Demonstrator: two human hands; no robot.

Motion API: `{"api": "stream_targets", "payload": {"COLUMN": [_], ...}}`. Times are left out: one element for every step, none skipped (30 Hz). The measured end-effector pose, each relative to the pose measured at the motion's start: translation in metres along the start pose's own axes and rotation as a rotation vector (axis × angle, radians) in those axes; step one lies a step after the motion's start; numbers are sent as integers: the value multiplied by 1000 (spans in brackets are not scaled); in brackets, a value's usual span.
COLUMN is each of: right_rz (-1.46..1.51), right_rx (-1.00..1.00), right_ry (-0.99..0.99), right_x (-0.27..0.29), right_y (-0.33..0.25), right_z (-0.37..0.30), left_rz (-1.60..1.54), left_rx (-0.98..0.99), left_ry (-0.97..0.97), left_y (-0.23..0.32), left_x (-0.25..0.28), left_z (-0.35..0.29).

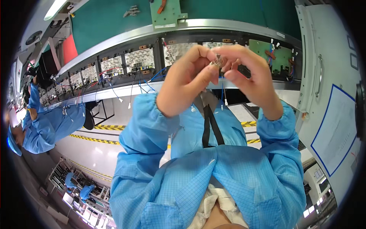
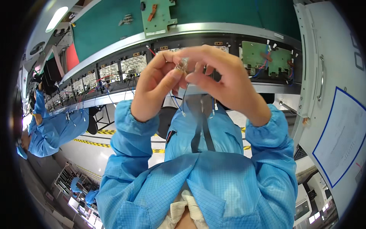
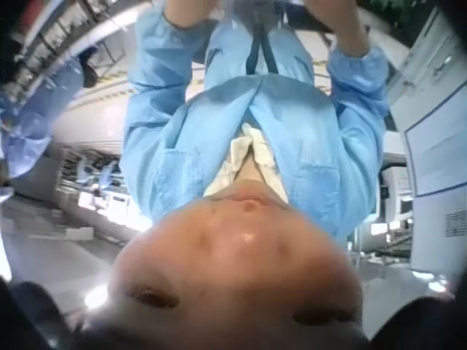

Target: Assembling and testing electronic panels by connecting wires and checking digital displays at a workstation.

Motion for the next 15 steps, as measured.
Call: {"api": "stream_targets", "payload": {"right_rz": [-43, -84, -88, -78, -68, -68, -26, 16, 18, 260, 503, 505, 482, 460, 464], "right_rx": [44, 90, 96, 129, 159, 161, 153, 144, 145, 71, 0, 5, 22, 37, 40], "right_ry": [-1, -1, 7, 56, 103, 109, 160, 212, 218, 252, 283, 290, 316, 339, 344], "right_x": [1, 1, 2, 6, 10, 10, 13, 16, 14, 15, 14, 15, 17, 18, 17], "right_y": [-5, -9, -10, -13, -15, -14, -12, -10, -10, -3, 7, 9, 10, 10, 11], "right_z": [-4, -8, -12, -17, -23, -28, -34, -40, -46, -52, -57, -61, -65, -70, -73], "left_rz": [4, -29, -63, -112, -108, -137, -165, -161, -148, -135, -128, -146, -163, -157, -218], "left_rx": [-6, 14, 36, 34, 33, 47, 62, 65, 68, 72, 74, 88, 102, 105, 98], "left_ry": [-9, -19, -27, -26, -31, -59, -86, -91, -93, -95, -100, -63, -26, -28, 16], "left_y": [1, 1, 1, 2, 0, -4, -7, -8, -9, -10, -11, -13, -16, -18, -20], "left_x": [-8, -15, -21, -28, -31, -35, -40, -44, -48, -52, -56, -58, -60, -65, -67], "left_z": [-2, -4, -6, -7, -7, -7, -8, -8, -8, -8, -9, -10, -11, -11, -12]}}
Point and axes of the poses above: each hand's wrist, its own z-axis towards the middle knuckle, its own x-axis out of the back of the hand, y = z × x, the point moved 8 cm from there along z, towards the middle knuckle, and after that the axes turned 8 degrees about z, right-handed, at the moved point
